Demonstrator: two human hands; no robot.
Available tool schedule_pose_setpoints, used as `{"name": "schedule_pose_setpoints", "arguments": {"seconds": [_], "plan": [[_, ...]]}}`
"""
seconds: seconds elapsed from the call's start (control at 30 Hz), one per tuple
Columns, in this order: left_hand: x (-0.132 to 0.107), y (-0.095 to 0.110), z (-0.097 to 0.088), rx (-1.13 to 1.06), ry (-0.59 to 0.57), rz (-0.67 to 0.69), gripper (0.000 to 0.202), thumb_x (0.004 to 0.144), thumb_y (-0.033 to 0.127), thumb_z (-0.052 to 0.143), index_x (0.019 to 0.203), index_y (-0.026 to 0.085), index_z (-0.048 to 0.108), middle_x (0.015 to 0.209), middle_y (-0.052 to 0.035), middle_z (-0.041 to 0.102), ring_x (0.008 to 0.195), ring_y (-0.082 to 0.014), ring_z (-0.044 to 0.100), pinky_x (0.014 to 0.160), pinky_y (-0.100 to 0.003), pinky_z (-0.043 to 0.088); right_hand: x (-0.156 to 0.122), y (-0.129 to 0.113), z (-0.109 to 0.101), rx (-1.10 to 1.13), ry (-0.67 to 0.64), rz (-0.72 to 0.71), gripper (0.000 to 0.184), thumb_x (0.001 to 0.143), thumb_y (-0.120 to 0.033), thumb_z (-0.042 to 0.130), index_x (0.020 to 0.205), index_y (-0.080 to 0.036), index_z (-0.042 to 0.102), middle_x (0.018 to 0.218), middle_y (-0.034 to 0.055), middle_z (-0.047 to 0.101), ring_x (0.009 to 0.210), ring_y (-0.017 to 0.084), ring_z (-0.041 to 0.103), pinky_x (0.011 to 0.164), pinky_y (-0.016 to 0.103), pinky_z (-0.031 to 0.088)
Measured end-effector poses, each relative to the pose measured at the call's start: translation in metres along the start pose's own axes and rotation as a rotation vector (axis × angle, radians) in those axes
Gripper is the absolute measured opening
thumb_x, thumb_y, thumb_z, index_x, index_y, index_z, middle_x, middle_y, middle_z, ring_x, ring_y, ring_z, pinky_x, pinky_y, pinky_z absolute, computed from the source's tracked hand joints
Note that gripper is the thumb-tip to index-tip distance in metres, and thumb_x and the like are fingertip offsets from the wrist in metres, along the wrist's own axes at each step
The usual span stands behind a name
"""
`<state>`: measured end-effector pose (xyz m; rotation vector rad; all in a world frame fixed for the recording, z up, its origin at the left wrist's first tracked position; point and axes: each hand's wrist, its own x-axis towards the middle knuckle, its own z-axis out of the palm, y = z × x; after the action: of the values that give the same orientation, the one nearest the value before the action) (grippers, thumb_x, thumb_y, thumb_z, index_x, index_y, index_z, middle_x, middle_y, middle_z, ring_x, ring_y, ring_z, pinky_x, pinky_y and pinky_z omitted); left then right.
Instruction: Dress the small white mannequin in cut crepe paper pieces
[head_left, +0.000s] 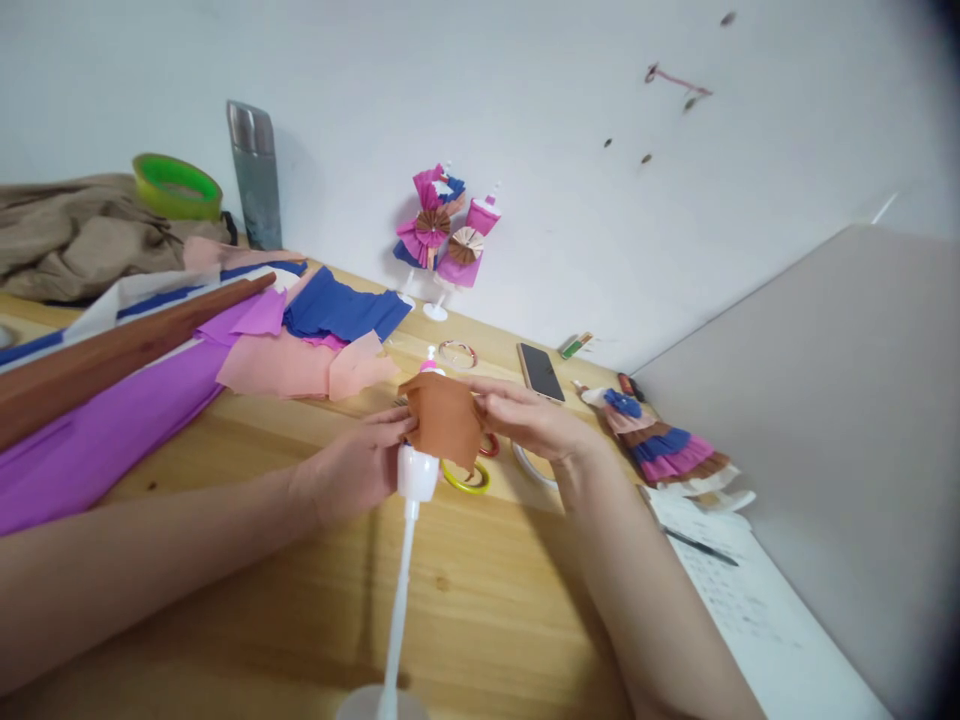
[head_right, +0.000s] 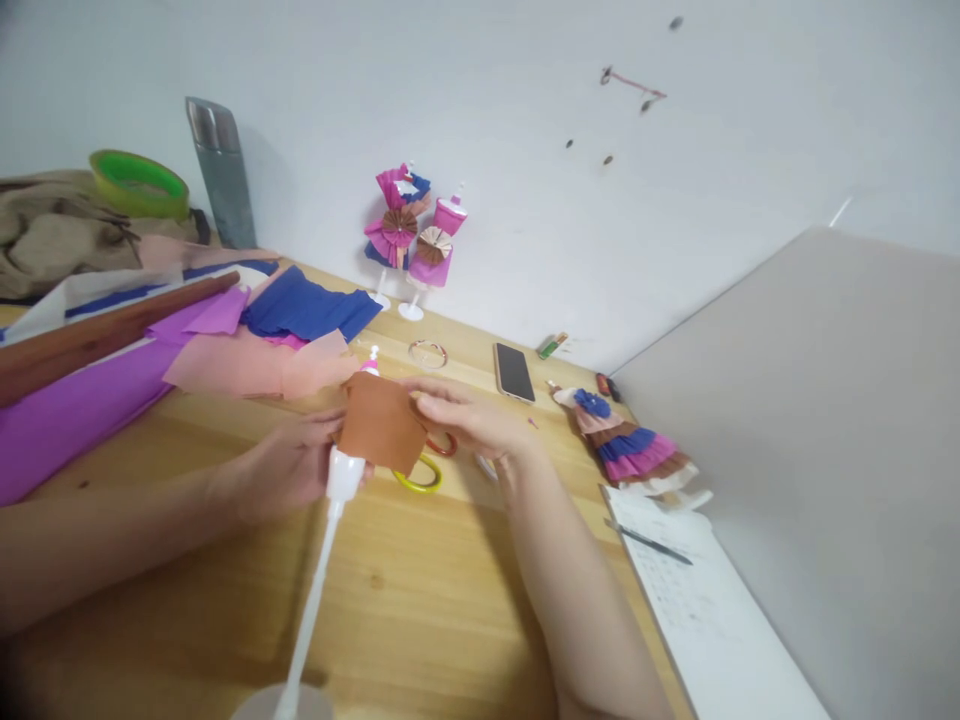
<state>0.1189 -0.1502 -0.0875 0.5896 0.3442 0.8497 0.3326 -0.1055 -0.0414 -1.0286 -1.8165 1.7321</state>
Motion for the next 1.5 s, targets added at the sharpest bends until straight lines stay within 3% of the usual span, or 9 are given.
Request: {"name": "schedule_pose_setpoints", "arguments": {"seconds": [0.17, 0.3, 0.47, 0.8, 0.93, 1.03, 1.2, 1.37, 1.5], "plan": [[-0.006, 0.006, 0.004, 0.043, 0.107, -0.088, 0.013, 0.082, 0.024, 0.061, 0.089, 0.015, 0.067, 0.073, -0.0049, 0.067, 0.062, -0.0147, 0.06, 0.062, -0.028, 0.048, -0.001, 0.01, -0.017, 0.113, -0.155, 0.041, 0.062, 0.068, -0.032, 0.085, 0.124, -0.017, 0.062, 0.085, -0.0004, 0.069, 0.058, 0.006, 0.056, 0.053, 0.018, 0.045], [-0.008, 0.006, 0.002, 0.019, 0.084, -0.122, 0.016, 0.08, 0.03, 0.065, 0.089, 0.017, 0.066, 0.072, -0.006, 0.067, 0.062, -0.0195, 0.064, 0.06, -0.033, 0.051, 0.0, 0.012, -0.018, 0.172, -0.071, 0.005, 0.04, 0.068, -0.025, 0.084, 0.104, -0.014, 0.07, 0.077, 0.0007, 0.073, 0.061, 0.009, 0.064, 0.059, 0.02, 0.052], [-0.008, 0.003, -0.001, -0.032, 0.038, -0.124, 0.017, 0.079, 0.028, 0.068, 0.09, 0.015, 0.065, 0.074, -0.0078, 0.068, 0.064, -0.0205, 0.065, 0.061, -0.034, 0.052, 0.0, 0.011, -0.017, 0.294, 0.088, -0.022, 0.035, 0.061, -0.02, 0.087, 0.093, -0.016, 0.072, 0.077, 0.0014, 0.076, 0.064, 0.01, 0.069, 0.062, 0.019, 0.054], [-0.01, 0.009, 0.004, -0.006, 0.027, -0.144, 0.018, 0.079, 0.026, 0.056, 0.075, 0.011, 0.065, 0.061, -0.0077, 0.058, 0.05, -0.013, 0.05, 0.048, -0.024, 0.04, 0.0, 0.0, 0.0, 0.254, 0.012, -0.077, 0.041, 0.066, -0.036, 0.086, 0.099, -0.016, 0.07, 0.072, -0.0005, 0.07, 0.054, 0.008, 0.061, 0.052, 0.018, 0.049], [-0.009, 0.01, 0.004, 0.004, 0.04, -0.128, 0.022, 0.082, 0.025, 0.05, 0.069, 0.012, 0.062, 0.055, -0.0074, 0.054, 0.048, -0.0127, 0.047, 0.047, -0.023, 0.039, 0.004, 0.004, 0.006, 0.224, -0.025, -0.074, 0.056, 0.069, -0.05, 0.082, 0.109, -0.015, 0.067, 0.072, -0.0008, 0.066, 0.044, 0.004, 0.047, 0.037, 0.015, 0.035], [-0.009, 0.01, 0.003, -0.017, 0.076, -0.11, 0.02, 0.081, 0.023, 0.05, 0.071, 0.011, 0.064, 0.058, -0.0078, 0.055, 0.05, -0.013, 0.048, 0.047, -0.023, 0.039, 0.006, 0.007, 0.008, 0.188, -0.012, -0.062, 0.055, 0.065, -0.046, 0.085, 0.107, -0.016, 0.067, 0.071, -0.0029, 0.063, 0.041, 0.002, 0.04, 0.034, 0.015, 0.029], [-0.009, 0.01, 0.002, -0.042, 0.07, -0.129, 0.02, 0.078, 0.021, 0.052, 0.075, 0.008, 0.067, 0.062, -0.0078, 0.054, 0.052, -0.0122, 0.049, 0.046, -0.022, 0.039, 0.005, 0.003, 0.008, 0.176, 0.081, -0.019, 0.041, 0.061, -0.03, 0.088, 0.094, -0.016, 0.069, 0.069, -0.002, 0.065, 0.045, 0.005, 0.048, 0.038, 0.016, 0.036], [-0.011, 0.013, 0.005, -0.07, 0.061, -0.168, 0.02, 0.076, 0.02, 0.051, 0.073, 0.007, 0.067, 0.066, -0.0083, 0.056, 0.05, -0.0102, 0.047, 0.043, -0.02, 0.037, 0.003, -0.002, 0.004, 0.208, 0.172, -0.025, 0.034, 0.055, -0.025, 0.09, 0.083, -0.016, 0.072, 0.077, 0.0008, 0.071, 0.066, 0.011, 0.063, 0.061, 0.021, 0.052], [-0.011, 0.013, 0.004, -0.084, 0.04, -0.152, 0.02, 0.076, 0.021, 0.053, 0.074, 0.007, 0.067, 0.066, -0.0088, 0.056, 0.049, -0.0103, 0.047, 0.042, -0.019, 0.037, 0.004, 0.001, 0.004, 0.211, 0.141, -0.027, 0.035, 0.059, -0.032, 0.088, 0.084, -0.015, 0.071, 0.071, 0.0011, 0.068, 0.056, 0.01, 0.057, 0.048, 0.019, 0.046]]}}
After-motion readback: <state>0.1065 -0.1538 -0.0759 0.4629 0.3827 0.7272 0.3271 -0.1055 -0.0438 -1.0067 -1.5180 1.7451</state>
